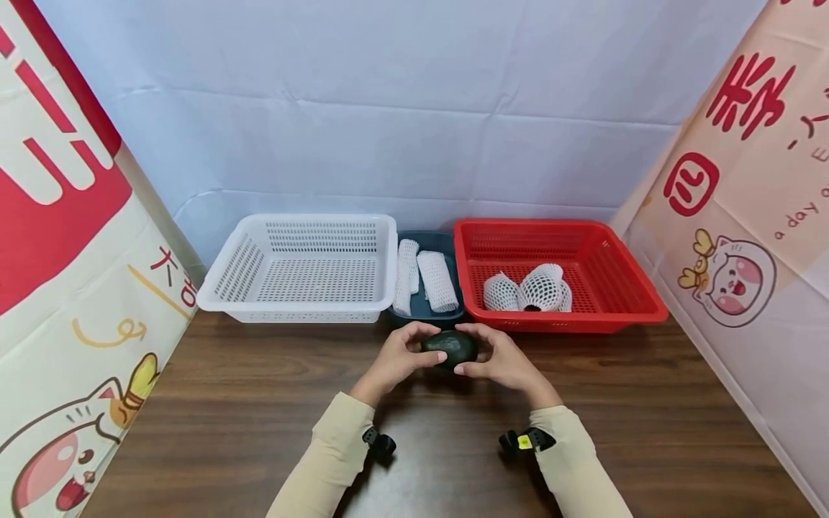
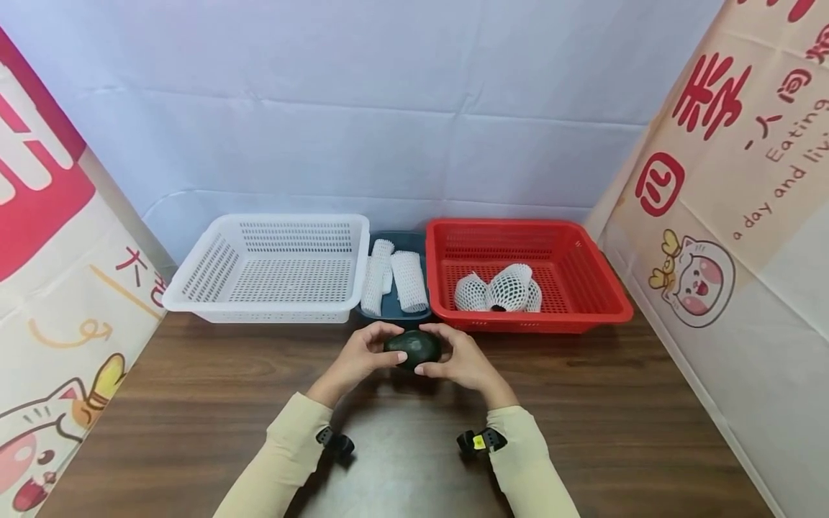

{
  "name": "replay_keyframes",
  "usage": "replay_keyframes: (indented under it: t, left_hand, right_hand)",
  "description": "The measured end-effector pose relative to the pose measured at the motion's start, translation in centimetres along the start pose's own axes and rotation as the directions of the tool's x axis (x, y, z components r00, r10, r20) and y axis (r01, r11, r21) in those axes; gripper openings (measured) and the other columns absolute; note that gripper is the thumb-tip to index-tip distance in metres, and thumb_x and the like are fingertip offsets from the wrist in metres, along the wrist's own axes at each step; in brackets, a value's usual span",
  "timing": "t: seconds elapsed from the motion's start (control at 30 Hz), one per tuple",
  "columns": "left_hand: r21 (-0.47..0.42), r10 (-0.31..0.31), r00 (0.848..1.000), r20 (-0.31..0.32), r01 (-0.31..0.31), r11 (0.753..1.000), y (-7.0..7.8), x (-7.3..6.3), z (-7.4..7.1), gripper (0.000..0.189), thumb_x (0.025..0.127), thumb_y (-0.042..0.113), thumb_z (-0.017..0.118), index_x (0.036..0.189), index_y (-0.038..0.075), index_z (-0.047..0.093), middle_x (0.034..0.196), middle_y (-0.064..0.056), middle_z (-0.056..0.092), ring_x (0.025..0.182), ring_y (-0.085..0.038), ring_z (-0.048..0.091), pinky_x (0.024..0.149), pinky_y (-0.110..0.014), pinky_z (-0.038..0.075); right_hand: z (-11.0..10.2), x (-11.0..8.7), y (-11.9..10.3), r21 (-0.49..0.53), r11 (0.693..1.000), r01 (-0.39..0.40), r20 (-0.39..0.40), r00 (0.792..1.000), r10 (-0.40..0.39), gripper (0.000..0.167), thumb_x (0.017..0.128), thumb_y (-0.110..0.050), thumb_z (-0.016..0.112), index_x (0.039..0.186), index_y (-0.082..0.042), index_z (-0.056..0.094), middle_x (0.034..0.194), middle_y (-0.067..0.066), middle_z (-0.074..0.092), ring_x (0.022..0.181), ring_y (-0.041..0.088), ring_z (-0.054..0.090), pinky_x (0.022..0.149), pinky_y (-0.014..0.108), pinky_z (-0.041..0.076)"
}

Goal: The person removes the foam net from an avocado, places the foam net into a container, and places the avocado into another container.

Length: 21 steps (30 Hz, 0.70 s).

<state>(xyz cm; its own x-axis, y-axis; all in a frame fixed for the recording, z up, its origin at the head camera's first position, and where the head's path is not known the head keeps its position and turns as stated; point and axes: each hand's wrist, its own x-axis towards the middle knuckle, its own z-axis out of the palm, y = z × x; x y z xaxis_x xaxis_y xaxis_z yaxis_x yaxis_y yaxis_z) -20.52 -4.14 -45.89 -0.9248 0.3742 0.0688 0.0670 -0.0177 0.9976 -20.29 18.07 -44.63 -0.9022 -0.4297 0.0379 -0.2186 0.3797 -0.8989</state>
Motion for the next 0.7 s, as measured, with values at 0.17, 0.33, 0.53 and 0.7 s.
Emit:
replay_keyframes:
  t: [0.17, 0.33, 0.53, 0.7]
  left_hand:
    - [-0.004, 0.014, 1.0, 0.028, -0.014, 1.0, 2.1, -0.8, 0.1, 0.038, 0.079, -0.001, 0.07, 0.114, -0.009, 0.056, 0.108, -0.021, 0.058, 0.078, -0.016, 0.055, 0.065, -0.024, 0.048]
    - [0.015, 0.034, 0.999, 0.03, -0.035, 0.999, 2.7, -1.1, 0.1, 0.038, 0.079, -0.001, 0.069, 0.113, -0.01, 0.055, 0.108, -0.023, 0.057, 0.077, -0.015, 0.055, 0.066, -0.023, 0.048]
    - [0.033, 0.028, 0.999, 0.039, -0.029, 0.999, 3.0, -1.1, 0.0, 0.039, 0.079, 0.0, 0.07, 0.114, -0.009, 0.056, 0.111, -0.023, 0.057, 0.08, -0.015, 0.055, 0.067, -0.023, 0.048]
    - [0.048, 0.035, 0.999, 0.029, -0.036, 0.998, 2.4, -0.9, -0.2, 0.038, 0.078, 0.001, 0.072, 0.113, -0.006, 0.058, 0.109, -0.018, 0.059, 0.08, -0.017, 0.055, 0.068, -0.024, 0.047]
  right_hand:
    - [0.2, 0.1, -0.4, -0.01, 1.0, -0.007, 0.009, 1.0, 0.008, 0.067, 0.074, -0.014, 0.08, 0.132, -0.003, 0.048, 0.125, 0.012, 0.052, 0.098, 0.027, 0.054, 0.082, 0.036, 0.049]
    - [0.1, -0.4, -2.5, -0.008, 1.0, 0.012, 0.02, 1.0, -0.012, 0.064, 0.075, -0.006, 0.077, 0.131, 0.004, 0.047, 0.123, 0.016, 0.052, 0.097, 0.027, 0.055, 0.082, 0.039, 0.049]
    - [0.1, -0.7, -3.7, -0.002, 1.0, 0.014, 0.028, 1.0, -0.014, 0.064, 0.075, -0.005, 0.077, 0.13, 0.006, 0.046, 0.122, 0.017, 0.053, 0.096, 0.027, 0.055, 0.082, 0.04, 0.049]
    - [0.1, -0.7, -3.7, 0.004, 1.0, 0.008, 0.023, 1.0, -0.008, 0.064, 0.075, -0.005, 0.077, 0.13, 0.005, 0.047, 0.122, 0.016, 0.052, 0.097, 0.028, 0.055, 0.082, 0.04, 0.049]
